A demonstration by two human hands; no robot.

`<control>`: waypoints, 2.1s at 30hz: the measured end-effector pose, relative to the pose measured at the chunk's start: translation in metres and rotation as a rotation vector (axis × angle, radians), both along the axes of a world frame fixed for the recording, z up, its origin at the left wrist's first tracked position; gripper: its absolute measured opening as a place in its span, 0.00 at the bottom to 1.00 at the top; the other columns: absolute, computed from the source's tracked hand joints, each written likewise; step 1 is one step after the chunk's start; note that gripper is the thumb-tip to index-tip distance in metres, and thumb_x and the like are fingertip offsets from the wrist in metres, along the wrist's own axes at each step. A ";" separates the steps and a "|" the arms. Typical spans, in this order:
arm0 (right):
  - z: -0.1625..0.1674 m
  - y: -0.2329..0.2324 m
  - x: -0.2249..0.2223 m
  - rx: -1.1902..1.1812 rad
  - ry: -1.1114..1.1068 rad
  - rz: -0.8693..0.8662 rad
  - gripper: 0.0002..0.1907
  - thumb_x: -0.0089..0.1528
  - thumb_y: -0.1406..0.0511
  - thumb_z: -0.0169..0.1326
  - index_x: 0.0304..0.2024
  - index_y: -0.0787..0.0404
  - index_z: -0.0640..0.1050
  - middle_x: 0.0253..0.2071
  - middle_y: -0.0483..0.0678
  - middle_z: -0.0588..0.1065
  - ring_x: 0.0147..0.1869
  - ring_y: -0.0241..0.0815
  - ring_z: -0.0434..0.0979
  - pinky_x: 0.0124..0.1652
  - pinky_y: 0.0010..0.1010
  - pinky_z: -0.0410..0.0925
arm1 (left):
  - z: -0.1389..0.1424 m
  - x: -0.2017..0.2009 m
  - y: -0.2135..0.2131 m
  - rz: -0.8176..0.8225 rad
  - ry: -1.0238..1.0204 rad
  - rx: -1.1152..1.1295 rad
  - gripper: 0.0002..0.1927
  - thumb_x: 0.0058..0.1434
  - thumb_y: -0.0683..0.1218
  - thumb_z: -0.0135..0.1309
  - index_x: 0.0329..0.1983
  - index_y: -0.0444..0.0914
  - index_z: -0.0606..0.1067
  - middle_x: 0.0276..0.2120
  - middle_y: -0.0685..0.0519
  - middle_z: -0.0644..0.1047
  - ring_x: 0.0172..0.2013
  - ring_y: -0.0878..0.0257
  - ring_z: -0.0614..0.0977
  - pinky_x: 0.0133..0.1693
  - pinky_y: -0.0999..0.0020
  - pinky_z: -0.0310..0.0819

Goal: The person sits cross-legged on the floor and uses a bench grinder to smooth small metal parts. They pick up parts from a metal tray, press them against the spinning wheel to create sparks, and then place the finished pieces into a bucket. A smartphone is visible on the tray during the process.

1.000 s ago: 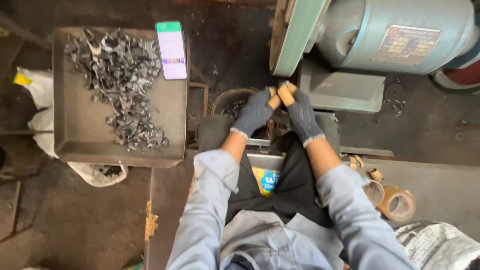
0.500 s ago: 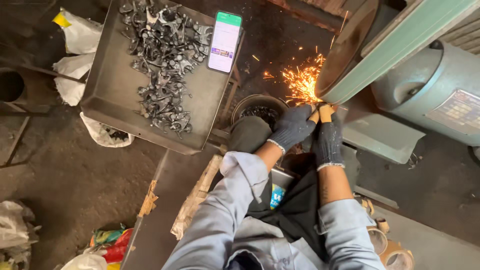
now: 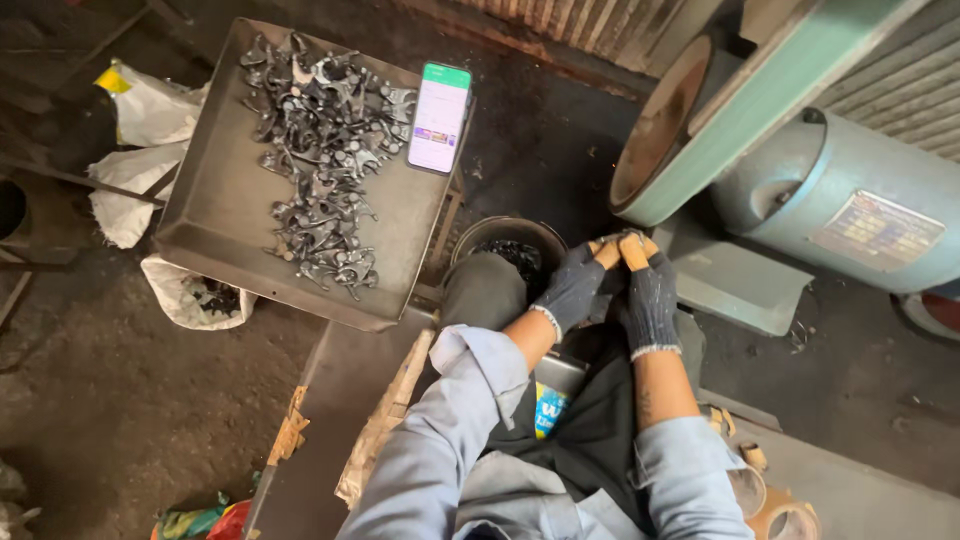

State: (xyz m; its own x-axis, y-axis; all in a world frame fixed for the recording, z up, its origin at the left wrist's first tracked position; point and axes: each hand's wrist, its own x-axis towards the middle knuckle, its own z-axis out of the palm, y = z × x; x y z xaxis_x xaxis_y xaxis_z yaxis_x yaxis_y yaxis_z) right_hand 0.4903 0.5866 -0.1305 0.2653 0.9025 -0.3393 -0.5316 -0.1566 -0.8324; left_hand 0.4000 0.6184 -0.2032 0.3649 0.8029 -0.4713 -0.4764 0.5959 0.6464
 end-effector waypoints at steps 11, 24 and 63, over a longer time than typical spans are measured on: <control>-0.056 0.021 0.017 -0.102 0.000 0.015 0.17 0.68 0.59 0.55 0.50 0.68 0.77 0.42 0.49 0.78 0.42 0.40 0.77 0.41 0.31 0.71 | -0.002 0.004 0.028 -0.071 0.900 0.651 0.18 0.69 0.55 0.50 0.47 0.37 0.79 0.42 0.39 0.81 0.45 0.43 0.83 0.47 0.55 0.76; 0.011 -0.041 0.001 -0.186 -0.670 0.260 0.17 0.65 0.62 0.60 0.50 0.69 0.80 0.42 0.54 0.81 0.46 0.42 0.80 0.47 0.32 0.71 | 0.044 -0.044 0.010 -0.704 1.004 1.040 0.21 0.58 0.51 0.58 0.52 0.38 0.74 0.49 0.38 0.75 0.50 0.42 0.79 0.50 0.50 0.74; 0.039 -0.078 0.026 -0.063 0.050 0.336 0.25 0.65 0.59 0.53 0.62 0.65 0.70 0.56 0.48 0.76 0.58 0.39 0.76 0.56 0.33 0.70 | 0.086 -0.052 -0.034 -0.342 0.818 1.314 0.34 0.49 0.48 0.71 0.60 0.34 0.75 0.56 0.40 0.75 0.55 0.44 0.77 0.54 0.54 0.73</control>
State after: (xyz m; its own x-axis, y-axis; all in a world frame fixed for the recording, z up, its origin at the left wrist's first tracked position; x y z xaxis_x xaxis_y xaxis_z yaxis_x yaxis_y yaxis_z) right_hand 0.5167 0.5087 -0.0911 -0.0615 0.9135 -0.4021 -0.4814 -0.3800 -0.7898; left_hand 0.3476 0.5841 -0.1173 0.6132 0.7287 0.3050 0.2780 -0.5604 0.7802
